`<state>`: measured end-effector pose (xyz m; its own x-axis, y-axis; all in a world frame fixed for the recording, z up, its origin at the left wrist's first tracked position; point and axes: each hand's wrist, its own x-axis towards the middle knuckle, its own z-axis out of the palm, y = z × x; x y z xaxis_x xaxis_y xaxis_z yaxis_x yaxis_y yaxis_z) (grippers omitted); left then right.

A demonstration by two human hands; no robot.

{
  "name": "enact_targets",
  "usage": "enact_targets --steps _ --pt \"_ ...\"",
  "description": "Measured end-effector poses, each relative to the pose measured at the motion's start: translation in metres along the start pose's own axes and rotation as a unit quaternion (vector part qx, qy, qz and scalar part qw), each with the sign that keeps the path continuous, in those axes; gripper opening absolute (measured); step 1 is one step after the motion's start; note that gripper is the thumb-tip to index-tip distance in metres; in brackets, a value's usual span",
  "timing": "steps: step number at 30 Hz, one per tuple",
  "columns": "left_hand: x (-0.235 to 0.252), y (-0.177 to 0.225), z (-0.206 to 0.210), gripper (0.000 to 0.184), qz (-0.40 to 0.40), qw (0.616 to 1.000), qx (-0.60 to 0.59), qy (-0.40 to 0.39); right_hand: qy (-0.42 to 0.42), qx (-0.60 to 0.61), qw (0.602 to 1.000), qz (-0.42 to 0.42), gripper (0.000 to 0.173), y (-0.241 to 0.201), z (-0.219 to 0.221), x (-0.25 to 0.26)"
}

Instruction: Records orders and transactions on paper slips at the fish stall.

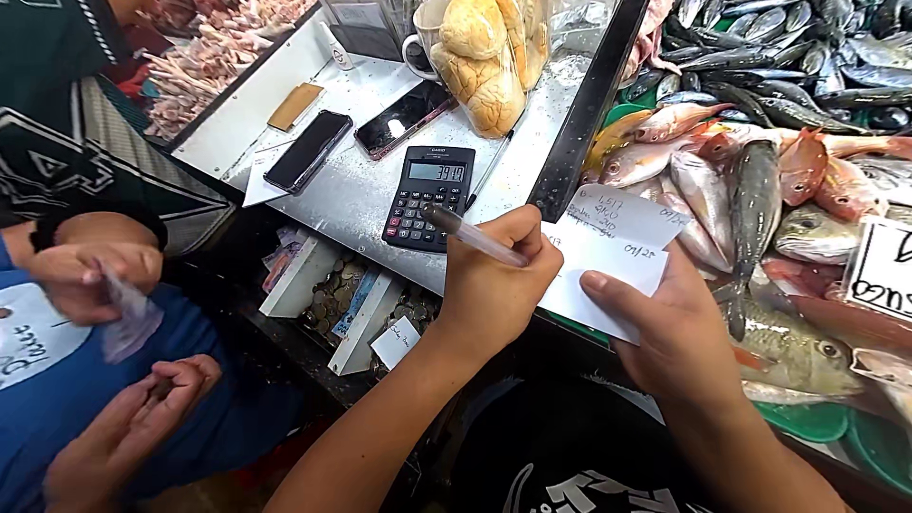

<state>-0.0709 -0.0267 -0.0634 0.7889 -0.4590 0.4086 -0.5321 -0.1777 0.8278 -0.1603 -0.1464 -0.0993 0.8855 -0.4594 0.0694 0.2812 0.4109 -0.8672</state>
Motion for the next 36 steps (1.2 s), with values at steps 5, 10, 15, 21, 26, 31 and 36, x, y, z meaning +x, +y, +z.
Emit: enact_targets --steps 5,10,15,21,26,31,36 --pt "-0.001 0.000 -0.001 0.037 -0.010 1.000 0.005 -0.006 0.002 -0.003 1.000 0.004 0.043 -0.001 0.000 0.000" --pt "0.000 0.000 0.000 0.035 -0.016 1.000 -0.014 -0.003 0.002 -0.006 1.000 0.005 0.043 -0.001 0.000 0.001" --pt "-0.001 0.000 -0.001 0.037 -0.023 1.000 -0.017 -0.010 -0.009 -0.002 1.000 0.002 0.042 -0.001 -0.001 0.001" --pt "0.000 0.000 0.001 0.034 -0.023 1.000 -0.016 -0.012 -0.006 0.003 1.000 -0.001 0.043 0.000 -0.001 0.001" --pt "0.001 0.001 -0.003 0.035 -0.036 0.998 -0.024 -0.043 -0.005 0.002 1.000 -0.002 0.043 0.000 -0.001 0.001" --pt "0.001 0.000 -0.001 0.035 -0.020 0.999 -0.023 -0.037 -0.001 0.006 1.000 -0.004 0.043 0.000 0.000 0.000" --pt "0.004 -0.007 -0.020 0.019 -0.069 0.963 -0.254 -0.051 -0.003 0.030 0.999 0.020 0.044 0.000 -0.002 0.003"
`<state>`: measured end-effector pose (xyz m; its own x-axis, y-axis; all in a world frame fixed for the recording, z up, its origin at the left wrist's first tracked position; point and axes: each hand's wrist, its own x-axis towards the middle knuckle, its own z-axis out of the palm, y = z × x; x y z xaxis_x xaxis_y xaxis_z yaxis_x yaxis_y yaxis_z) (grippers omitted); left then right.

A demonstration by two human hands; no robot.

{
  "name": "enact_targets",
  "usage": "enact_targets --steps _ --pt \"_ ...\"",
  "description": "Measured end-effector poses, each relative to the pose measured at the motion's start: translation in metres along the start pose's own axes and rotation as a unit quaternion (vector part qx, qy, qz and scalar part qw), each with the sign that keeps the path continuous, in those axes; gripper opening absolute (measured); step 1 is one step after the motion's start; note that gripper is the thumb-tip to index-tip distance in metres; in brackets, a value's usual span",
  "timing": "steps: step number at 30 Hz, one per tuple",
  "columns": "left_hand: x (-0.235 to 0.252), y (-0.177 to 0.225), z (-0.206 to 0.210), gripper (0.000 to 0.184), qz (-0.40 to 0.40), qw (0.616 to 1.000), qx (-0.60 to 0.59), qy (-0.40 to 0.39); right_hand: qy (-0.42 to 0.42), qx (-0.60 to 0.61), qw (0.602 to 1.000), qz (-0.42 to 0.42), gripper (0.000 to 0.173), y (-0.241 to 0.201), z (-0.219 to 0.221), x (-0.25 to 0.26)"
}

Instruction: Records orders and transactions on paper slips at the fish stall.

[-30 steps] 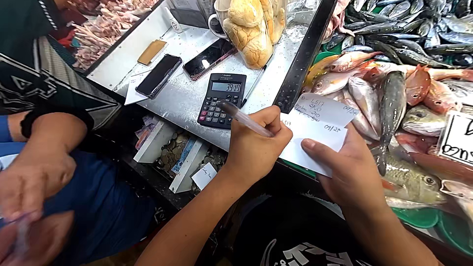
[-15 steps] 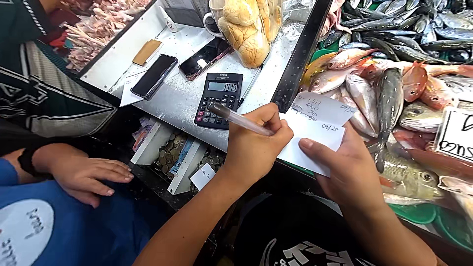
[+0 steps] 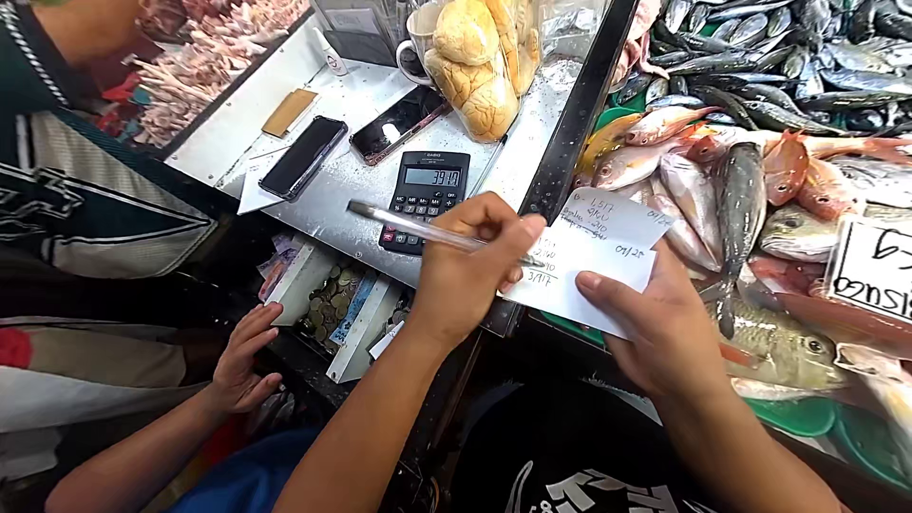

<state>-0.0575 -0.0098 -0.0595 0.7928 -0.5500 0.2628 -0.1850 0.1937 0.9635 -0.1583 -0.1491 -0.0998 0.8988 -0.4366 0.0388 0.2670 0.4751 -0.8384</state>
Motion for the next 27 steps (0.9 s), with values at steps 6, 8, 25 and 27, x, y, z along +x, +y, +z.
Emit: enact_targets --steps 6,8,25,27 --pt "-0.016 0.021 -0.038 0.031 0.137 0.971 0.182 0.067 0.030 0.058 0.997 0.030 0.021 -0.004 -0.001 0.003" --pt "-0.026 0.010 -0.046 0.049 0.112 0.967 0.228 -0.021 0.034 0.098 0.993 0.053 0.020 -0.006 0.000 0.005" --pt "-0.078 -0.005 0.055 0.039 0.205 0.976 -0.049 0.049 -0.091 0.251 0.950 0.162 0.026 -0.012 0.005 -0.042" --pt "-0.082 -0.008 0.071 0.041 0.229 0.967 -0.084 0.069 -0.107 0.261 0.946 0.160 0.023 -0.006 0.002 -0.052"
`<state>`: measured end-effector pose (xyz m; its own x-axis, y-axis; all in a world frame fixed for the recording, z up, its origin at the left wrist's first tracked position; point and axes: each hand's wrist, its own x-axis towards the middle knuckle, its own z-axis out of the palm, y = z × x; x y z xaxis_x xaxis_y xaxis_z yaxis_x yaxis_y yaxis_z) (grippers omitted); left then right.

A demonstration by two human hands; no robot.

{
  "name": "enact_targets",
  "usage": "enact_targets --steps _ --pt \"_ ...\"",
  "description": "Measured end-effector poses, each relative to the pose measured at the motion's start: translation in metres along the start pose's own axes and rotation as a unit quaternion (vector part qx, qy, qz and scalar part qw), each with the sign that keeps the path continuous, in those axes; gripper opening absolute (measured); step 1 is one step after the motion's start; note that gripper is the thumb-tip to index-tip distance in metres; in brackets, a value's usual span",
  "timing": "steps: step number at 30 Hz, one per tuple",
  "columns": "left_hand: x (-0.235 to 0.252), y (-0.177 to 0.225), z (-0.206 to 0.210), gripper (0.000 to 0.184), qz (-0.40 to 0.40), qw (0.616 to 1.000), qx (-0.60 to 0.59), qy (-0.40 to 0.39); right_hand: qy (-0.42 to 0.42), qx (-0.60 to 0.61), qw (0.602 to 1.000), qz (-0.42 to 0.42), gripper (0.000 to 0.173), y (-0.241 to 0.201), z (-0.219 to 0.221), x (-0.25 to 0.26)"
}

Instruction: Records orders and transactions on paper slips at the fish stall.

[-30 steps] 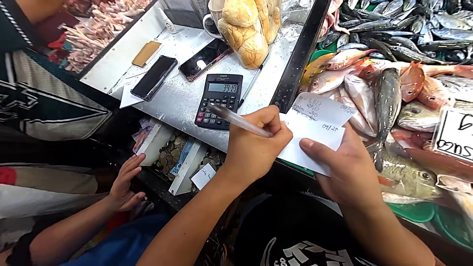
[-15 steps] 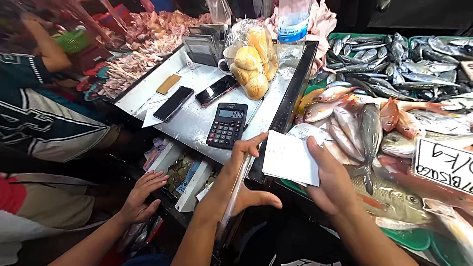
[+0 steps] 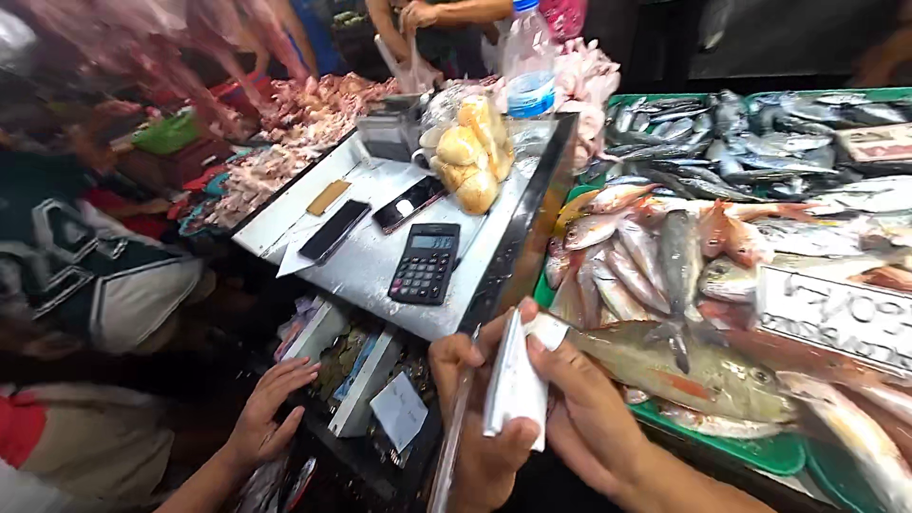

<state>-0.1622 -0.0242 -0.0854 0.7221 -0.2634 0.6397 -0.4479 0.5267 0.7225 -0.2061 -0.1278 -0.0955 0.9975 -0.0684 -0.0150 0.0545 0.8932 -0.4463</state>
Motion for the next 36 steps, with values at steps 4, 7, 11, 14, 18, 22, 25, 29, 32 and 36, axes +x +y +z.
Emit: enact_targets --steps 4,7,11,14,18,22,25,29,32,36 --pt "-0.008 -0.013 0.036 0.053 -0.080 0.971 -0.183 0.130 0.081 -0.017 0.991 -0.103 0.019 -0.002 -0.006 -0.023" --pt "0.002 -0.017 0.068 0.070 -0.246 0.912 -0.295 0.141 0.147 -0.047 0.955 -0.252 0.018 -0.009 -0.015 -0.040" --pt "0.005 -0.031 0.108 0.066 -0.350 0.827 -0.430 0.092 0.238 -0.151 0.827 -0.486 0.016 -0.025 -0.038 -0.067" --pt "0.002 -0.049 0.123 0.070 -0.417 0.757 -0.497 -0.082 0.282 -0.200 0.771 -0.534 0.024 -0.054 -0.066 -0.111" --pt "-0.037 -0.070 0.157 0.077 -0.455 0.681 -0.487 -0.303 0.328 -0.345 0.735 -0.483 0.027 -0.081 -0.093 -0.207" --pt "-0.093 -0.066 0.198 0.068 -0.413 0.707 -0.419 -0.392 0.452 -0.574 0.511 -0.453 0.033 -0.076 -0.076 -0.261" --pt "-0.117 -0.057 0.230 0.063 -0.379 0.730 -0.371 -0.432 0.546 -0.642 0.349 -0.409 0.037 -0.077 -0.078 -0.283" --pt "-0.148 -0.043 0.280 0.055 -0.368 0.699 -0.402 -0.463 0.588 -0.640 0.256 -0.422 0.031 -0.082 -0.092 -0.331" --pt "-0.184 -0.031 0.328 0.052 -0.361 0.675 -0.429 -0.479 0.608 -0.629 0.206 -0.438 0.032 -0.090 -0.101 -0.376" --pt "-0.237 -0.014 0.395 0.049 -0.355 0.638 -0.460 -0.506 0.642 -0.607 0.146 -0.445 0.033 -0.101 -0.121 -0.440"
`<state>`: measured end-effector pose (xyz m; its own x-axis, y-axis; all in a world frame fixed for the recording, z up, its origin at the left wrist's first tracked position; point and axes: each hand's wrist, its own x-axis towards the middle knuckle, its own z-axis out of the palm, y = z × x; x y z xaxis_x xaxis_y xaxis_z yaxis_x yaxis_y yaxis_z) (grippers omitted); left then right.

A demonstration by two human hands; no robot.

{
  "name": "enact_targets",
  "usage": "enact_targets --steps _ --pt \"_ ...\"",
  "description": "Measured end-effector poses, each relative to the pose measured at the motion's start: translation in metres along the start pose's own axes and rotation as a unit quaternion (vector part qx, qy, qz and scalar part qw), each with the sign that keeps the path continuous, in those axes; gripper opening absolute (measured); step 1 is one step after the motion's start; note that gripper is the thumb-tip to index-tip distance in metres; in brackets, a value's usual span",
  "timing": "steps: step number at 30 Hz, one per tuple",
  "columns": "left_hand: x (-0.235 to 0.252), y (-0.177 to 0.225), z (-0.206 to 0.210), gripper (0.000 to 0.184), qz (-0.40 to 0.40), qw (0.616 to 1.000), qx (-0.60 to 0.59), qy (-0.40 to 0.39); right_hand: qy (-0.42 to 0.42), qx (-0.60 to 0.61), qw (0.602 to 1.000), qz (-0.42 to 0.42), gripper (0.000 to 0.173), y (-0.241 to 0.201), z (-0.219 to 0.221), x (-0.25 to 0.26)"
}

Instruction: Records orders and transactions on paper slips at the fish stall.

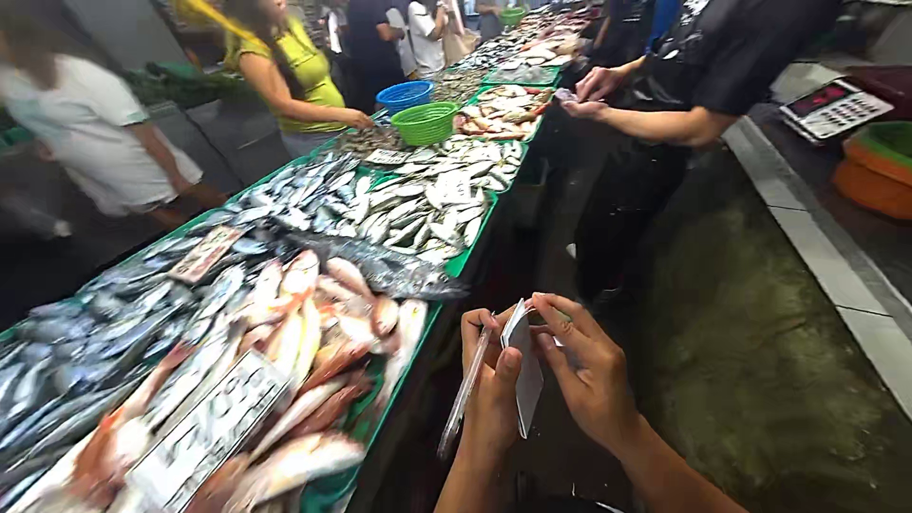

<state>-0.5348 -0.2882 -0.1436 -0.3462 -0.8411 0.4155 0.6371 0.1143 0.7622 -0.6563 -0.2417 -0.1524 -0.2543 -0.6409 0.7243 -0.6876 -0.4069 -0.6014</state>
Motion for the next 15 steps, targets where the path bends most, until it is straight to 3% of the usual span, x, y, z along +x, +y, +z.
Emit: enact_targets --steps 8,13,15 --pt "0.086 -0.100 0.053 0.050 -0.048 0.997 -0.051 -0.041 0.054 -0.052 0.997 0.036 0.035 0.103 -0.045 0.044" --pt "0.147 -0.163 0.080 0.052 -0.090 0.991 -0.066 -0.076 0.163 -0.033 0.986 0.026 0.012 0.180 -0.060 0.084" --pt "0.176 -0.190 0.087 0.054 -0.110 0.986 -0.090 -0.091 0.167 -0.031 0.985 0.028 0.014 0.215 -0.069 0.106"
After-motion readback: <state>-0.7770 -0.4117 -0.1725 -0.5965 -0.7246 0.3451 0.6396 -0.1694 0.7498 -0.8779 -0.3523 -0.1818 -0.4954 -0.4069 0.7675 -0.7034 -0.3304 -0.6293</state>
